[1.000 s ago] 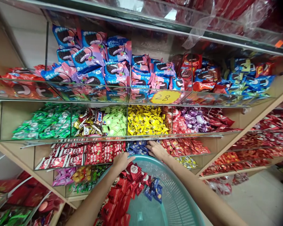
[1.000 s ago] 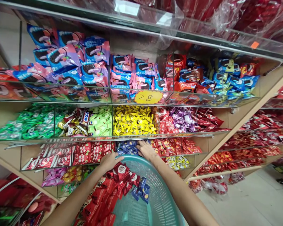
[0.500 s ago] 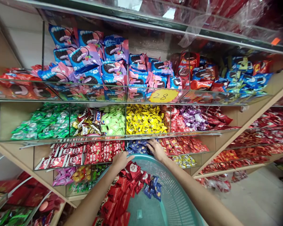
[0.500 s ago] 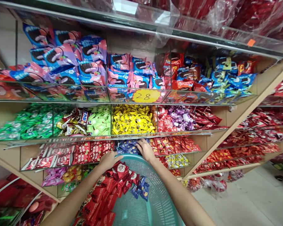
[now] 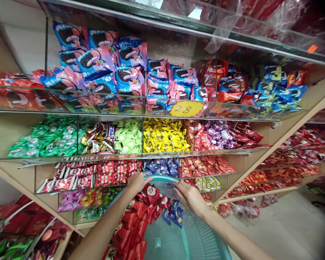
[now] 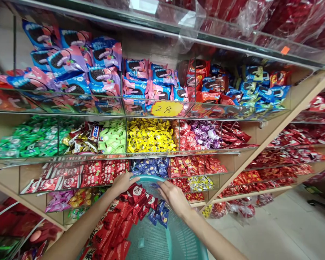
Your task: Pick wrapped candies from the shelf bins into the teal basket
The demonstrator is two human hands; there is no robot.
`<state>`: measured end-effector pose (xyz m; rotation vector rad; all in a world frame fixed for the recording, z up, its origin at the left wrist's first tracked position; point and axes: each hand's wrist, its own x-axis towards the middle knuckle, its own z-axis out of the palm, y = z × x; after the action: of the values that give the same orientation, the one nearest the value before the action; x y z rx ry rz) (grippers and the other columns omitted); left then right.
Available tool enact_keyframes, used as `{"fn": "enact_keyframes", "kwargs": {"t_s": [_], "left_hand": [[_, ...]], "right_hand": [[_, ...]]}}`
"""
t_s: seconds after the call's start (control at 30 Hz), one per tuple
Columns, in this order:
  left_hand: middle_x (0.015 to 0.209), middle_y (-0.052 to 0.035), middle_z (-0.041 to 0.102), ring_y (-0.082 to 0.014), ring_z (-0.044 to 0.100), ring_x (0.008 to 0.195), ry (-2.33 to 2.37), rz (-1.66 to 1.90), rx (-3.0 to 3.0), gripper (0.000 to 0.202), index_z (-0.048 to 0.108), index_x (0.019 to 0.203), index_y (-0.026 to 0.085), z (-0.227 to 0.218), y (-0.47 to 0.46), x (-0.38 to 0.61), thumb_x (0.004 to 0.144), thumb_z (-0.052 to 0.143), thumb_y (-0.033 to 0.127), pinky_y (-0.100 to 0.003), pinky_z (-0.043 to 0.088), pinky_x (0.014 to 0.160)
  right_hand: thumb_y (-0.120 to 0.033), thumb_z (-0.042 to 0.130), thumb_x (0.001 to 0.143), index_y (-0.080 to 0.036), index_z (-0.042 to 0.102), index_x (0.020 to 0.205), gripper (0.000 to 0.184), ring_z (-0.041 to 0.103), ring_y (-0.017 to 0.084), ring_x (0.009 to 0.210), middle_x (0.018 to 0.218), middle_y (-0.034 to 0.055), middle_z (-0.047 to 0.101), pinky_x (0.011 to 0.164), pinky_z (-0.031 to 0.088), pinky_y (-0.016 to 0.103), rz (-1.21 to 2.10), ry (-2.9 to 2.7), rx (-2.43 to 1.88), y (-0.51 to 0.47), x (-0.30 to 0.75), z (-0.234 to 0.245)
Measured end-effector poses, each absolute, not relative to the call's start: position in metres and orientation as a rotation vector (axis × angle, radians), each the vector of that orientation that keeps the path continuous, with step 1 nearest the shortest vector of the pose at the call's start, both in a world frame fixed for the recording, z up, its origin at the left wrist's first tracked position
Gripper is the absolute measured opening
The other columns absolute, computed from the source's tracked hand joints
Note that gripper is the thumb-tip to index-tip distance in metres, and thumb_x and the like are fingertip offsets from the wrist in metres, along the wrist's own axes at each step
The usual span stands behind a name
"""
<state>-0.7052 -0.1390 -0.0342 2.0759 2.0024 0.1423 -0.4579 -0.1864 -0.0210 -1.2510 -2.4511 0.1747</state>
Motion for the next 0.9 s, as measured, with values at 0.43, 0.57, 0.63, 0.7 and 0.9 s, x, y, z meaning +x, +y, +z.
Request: {"fn": "enact_keyframes", "kwargs": {"t_s": [0.43,0.57,0.63,0.7,0.9], "left_hand": [[0.093,-0.0084,0.067,-0.0251,0.062,0.086,1.989,0.142,2.100,0.057,0.062,0.100,0.021,-0.032,-0.140,-0.705,0.079,0.031,0.064,-0.027,0.044,0.063],[0.094,-0.0083,0.067,-0.0246,0.061,0.087,1.990,0.135,2.087,0.058,0.061,0.102,0.021,-0.032,-0.141,-0.706,0.079,0.031,0.065,-0.026,0.044,0.064],[0.095,-0.0084,0.067,-0.0247,0.061,0.088,1.992,0.133,2.087,0.058,0.061,0.103,0.021,-0.032,-0.140,-0.706,0.079,0.031,0.065,-0.026,0.044,0.064],[0.093,-0.0085,0.067,-0.0249,0.061,0.087,1.986,0.136,2.094,0.058,0.061,0.103,0.021,-0.033,-0.140,-0.706,0.079,0.031,0.065,-0.027,0.044,0.064],[0.095,-0.0093,0.066,-0.0250,0.061,0.087,1.983,0.156,2.083,0.058,0.061,0.101,0.021,-0.034,-0.140,-0.706,0.079,0.031,0.065,-0.028,0.044,0.065]], "right_hand": [[-0.011,0.049,0.081,-0.016,0.057,0.082,0.010,0.058,0.021,0.072,0.079,0.0054,0.061,0.060,0.041,0.032,-0.540,-2.876,-1.255,-0.206,-0.476,-0.073],[-0.022,0.049,0.084,-0.017,0.057,0.081,0.011,0.057,0.021,0.070,0.077,0.0050,0.061,0.058,0.040,0.033,-0.531,-2.850,-1.236,-0.207,-0.477,-0.076],[-0.032,0.050,0.083,-0.017,0.058,0.081,0.018,0.057,0.021,0.071,0.077,0.0057,0.060,0.059,0.040,0.033,-0.503,-2.844,-1.237,-0.208,-0.478,-0.076],[-0.038,0.050,0.082,-0.016,0.058,0.082,0.023,0.057,0.021,0.073,0.079,0.0063,0.060,0.061,0.040,0.033,-0.486,-2.859,-1.232,-0.210,-0.478,-0.075],[-0.043,0.042,0.086,-0.017,0.057,0.084,0.030,0.058,0.020,0.073,0.078,0.0060,0.061,0.063,0.039,0.029,-0.395,-2.840,-1.253,-0.210,-0.479,-0.063]]}}
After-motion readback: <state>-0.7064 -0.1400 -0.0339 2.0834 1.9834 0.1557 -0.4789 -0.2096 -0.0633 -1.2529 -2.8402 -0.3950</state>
